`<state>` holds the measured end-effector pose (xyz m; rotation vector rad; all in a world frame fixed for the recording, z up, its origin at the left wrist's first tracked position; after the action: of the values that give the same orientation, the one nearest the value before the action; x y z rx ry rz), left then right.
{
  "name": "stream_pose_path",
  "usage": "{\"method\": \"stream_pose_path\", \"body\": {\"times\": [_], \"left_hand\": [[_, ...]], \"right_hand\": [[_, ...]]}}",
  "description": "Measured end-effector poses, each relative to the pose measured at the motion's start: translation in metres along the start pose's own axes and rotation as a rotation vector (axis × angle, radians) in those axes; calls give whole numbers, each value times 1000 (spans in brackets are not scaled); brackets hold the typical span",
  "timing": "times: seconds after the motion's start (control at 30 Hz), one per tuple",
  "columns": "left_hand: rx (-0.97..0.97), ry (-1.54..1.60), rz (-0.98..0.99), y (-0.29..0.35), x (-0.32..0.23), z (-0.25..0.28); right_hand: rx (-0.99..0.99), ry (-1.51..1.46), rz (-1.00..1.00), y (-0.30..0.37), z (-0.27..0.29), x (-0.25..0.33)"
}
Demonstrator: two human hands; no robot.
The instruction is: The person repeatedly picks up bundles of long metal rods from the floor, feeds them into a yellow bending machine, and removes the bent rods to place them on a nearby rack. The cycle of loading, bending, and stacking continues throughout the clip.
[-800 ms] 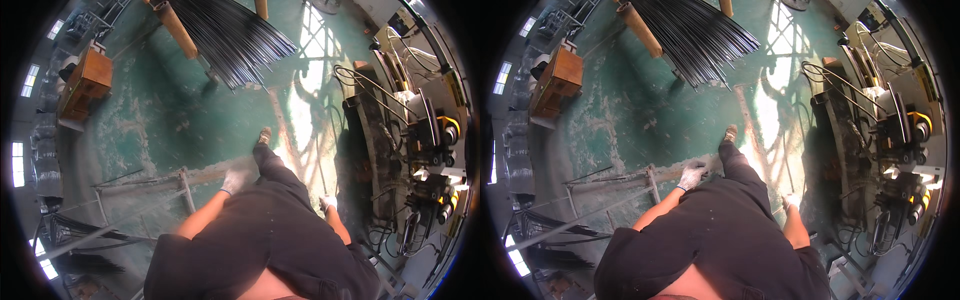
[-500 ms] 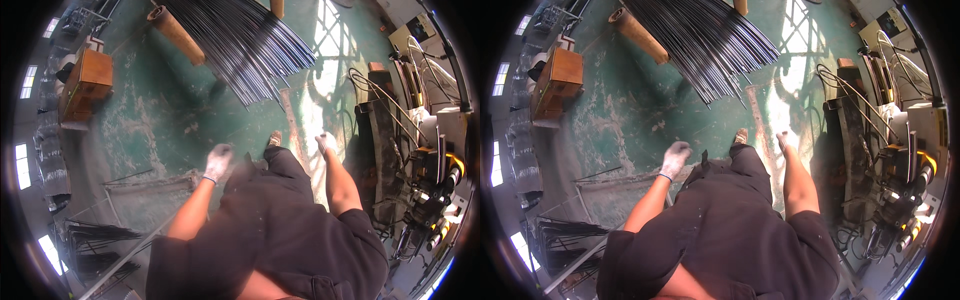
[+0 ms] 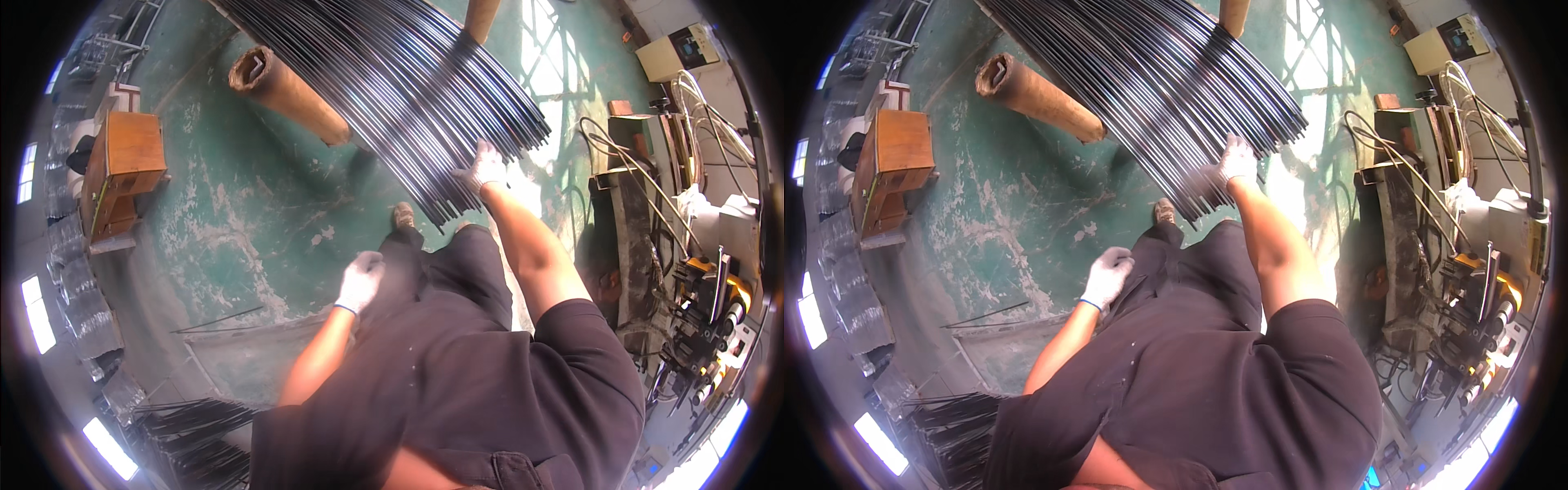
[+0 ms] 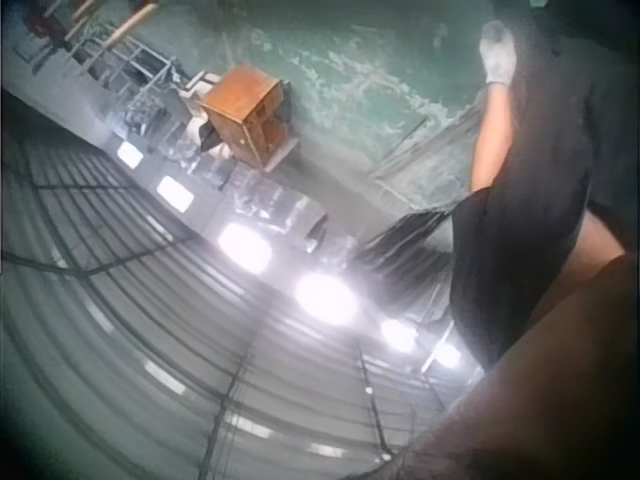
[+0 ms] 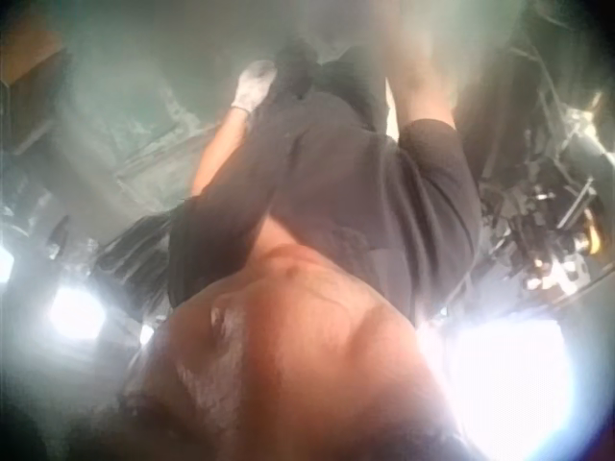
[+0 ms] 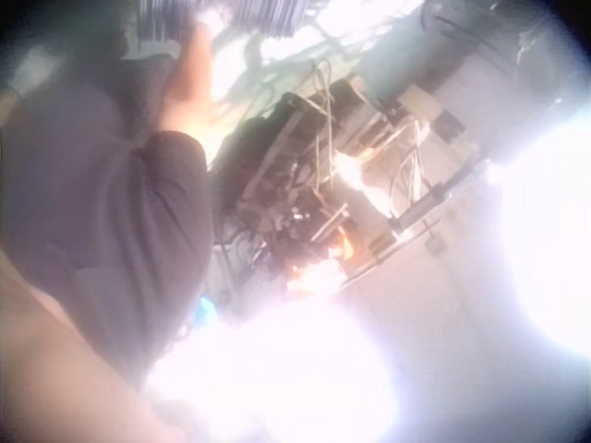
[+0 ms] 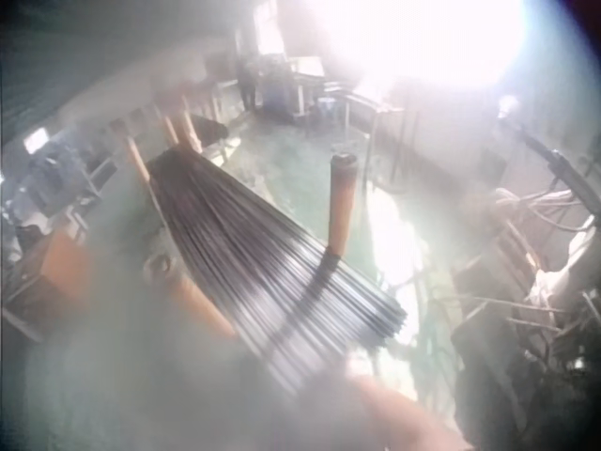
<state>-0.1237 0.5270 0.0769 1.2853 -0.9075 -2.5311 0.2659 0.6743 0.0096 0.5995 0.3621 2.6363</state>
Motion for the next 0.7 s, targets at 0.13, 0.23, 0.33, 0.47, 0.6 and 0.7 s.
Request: {"method": "stream_pose_path", "body": {"times": [0.13,0.23,0.33,0.47,0.6,0.7], "left_hand": [[-245,335,68,-35,2,84],[-318,287,206,-43,20,123],[-312,258,276,-31,37,128],[-205,309,413,-13,68,73],[0,99,240,-28,7,33],[79,-78,2,-44,-51,23]], "right_hand": [[-40,67,-44,-50,-6,3],[46,132,-106,-88,-9,17],[-46,286,-172,-93,-69,22],[2,159,-99,-47,-87,67],[18,117,-13,-25,-97,73],[118,114,70,-36,-90,62]]}}
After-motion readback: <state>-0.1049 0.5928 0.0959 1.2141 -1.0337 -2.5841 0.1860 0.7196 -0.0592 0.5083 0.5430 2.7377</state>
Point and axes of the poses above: each hand's wrist, its own y-axis away from the middle knuckle, its own z-axis out of the back of the hand, x = y × z, the point moved 8 cm from there along -y, towards the middle knuckle
